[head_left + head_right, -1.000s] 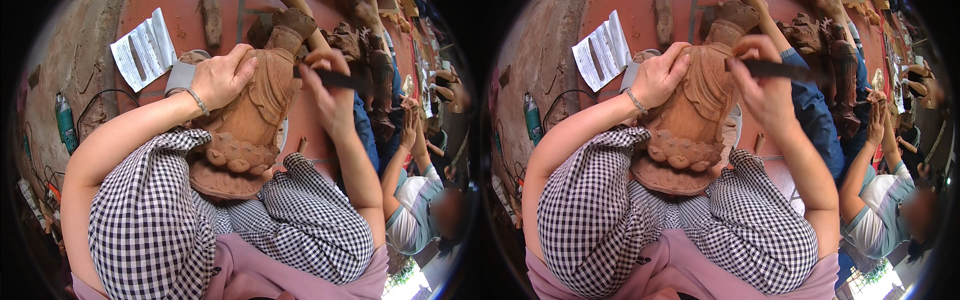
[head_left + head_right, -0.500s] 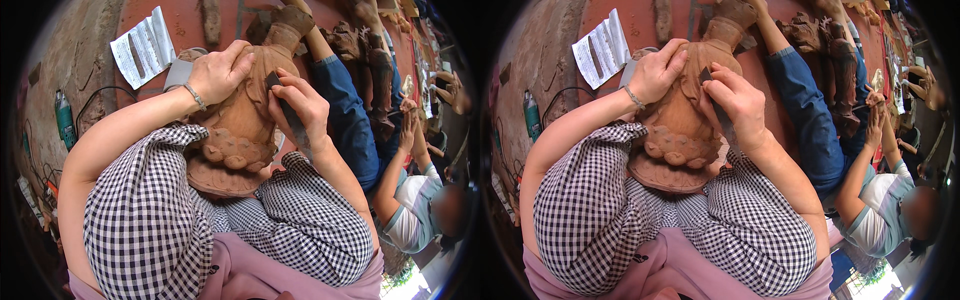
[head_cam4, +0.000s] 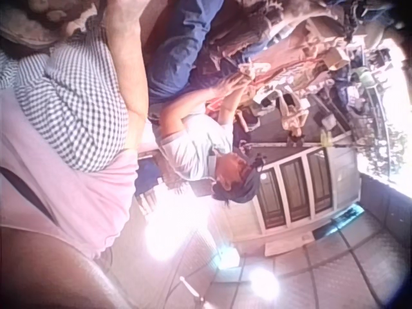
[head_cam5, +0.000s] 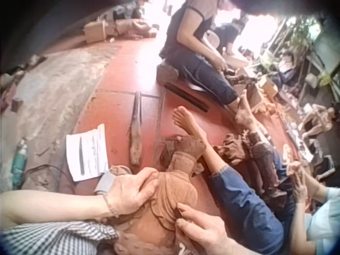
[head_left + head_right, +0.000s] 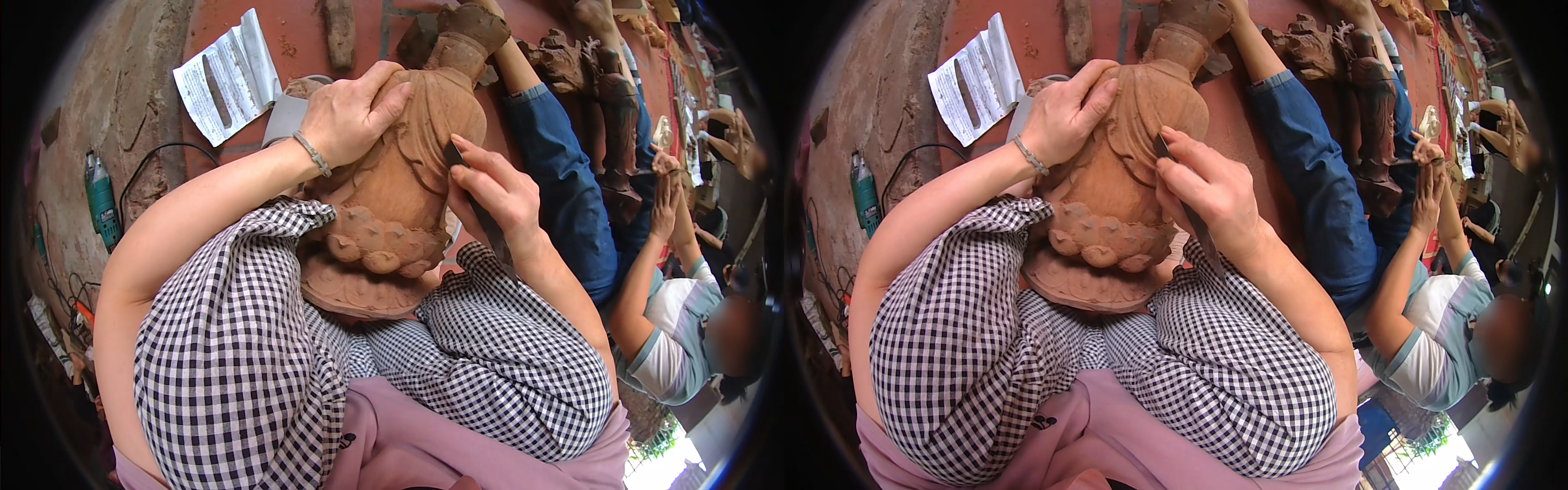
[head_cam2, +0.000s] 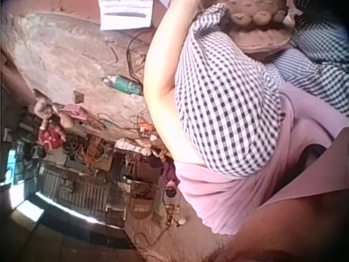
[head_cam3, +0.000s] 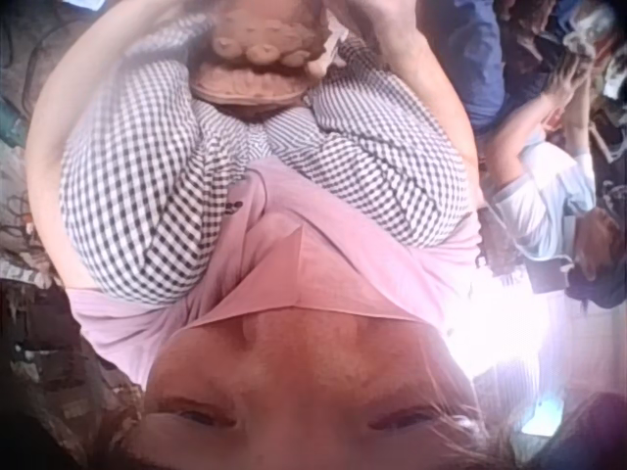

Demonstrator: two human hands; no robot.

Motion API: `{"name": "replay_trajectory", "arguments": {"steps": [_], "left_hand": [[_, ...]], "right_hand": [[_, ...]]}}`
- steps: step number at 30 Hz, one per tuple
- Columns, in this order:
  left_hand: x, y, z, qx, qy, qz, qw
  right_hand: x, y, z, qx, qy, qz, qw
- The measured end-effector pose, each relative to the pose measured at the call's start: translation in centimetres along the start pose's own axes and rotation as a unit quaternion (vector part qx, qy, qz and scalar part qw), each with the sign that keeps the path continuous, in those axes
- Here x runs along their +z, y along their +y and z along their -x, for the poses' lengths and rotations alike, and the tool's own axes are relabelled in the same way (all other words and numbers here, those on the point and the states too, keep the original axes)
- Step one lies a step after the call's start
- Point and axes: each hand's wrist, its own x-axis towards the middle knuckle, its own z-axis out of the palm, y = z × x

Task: The person carves a wooden figurine using a small knife, focusing on refining the details of the garment folds and base. They hold the object steady with one hand while carefully scraping and shaping the wood with the other.

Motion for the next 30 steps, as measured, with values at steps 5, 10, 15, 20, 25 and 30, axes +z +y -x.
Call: {"name": "replay_trajectory", "arguments": {"steps": [5, 10, 15, 20, 25, 30], "left_hand": [[-0.1, 0.1, -0.2, -0.007, -0.014, 0.016, 1.0], [0.0, 0.0, -0.3, 0.001, -0.005, 0.011, 1.0], [-0.2, 0.3, -0.4, 0.005, -0.009, 0.01, 1.0], [0.2, 0.0, -0.5, 0.016, 0.007, 0.018, 1.0], [-0.2, -0.4, 0.1, 0.001, 0.01, -0.001, 1.0], [0.3, -0.5, -0.4, 0.02, 0.024, 0.013, 0.999]], "right_hand": [[0.7, 0.5, -0.9, 0.004, 0.018, 0.038, 0.999], [0.6, 0.5, -0.7, -0.018, 0.004, 0.047, 0.999], [-0.7, 1.6, 1.2, -0.074, -0.037, 0.025, 0.996], [-1.9, 1.7, 1.3, -0.038, -0.069, -0.013, 0.997], [0.3, 1.4, -0.8, -0.024, -0.012, -0.029, 0.999], [0.3, 1.2, -0.4, -0.035, -0.007, 0.013, 0.999]]}}
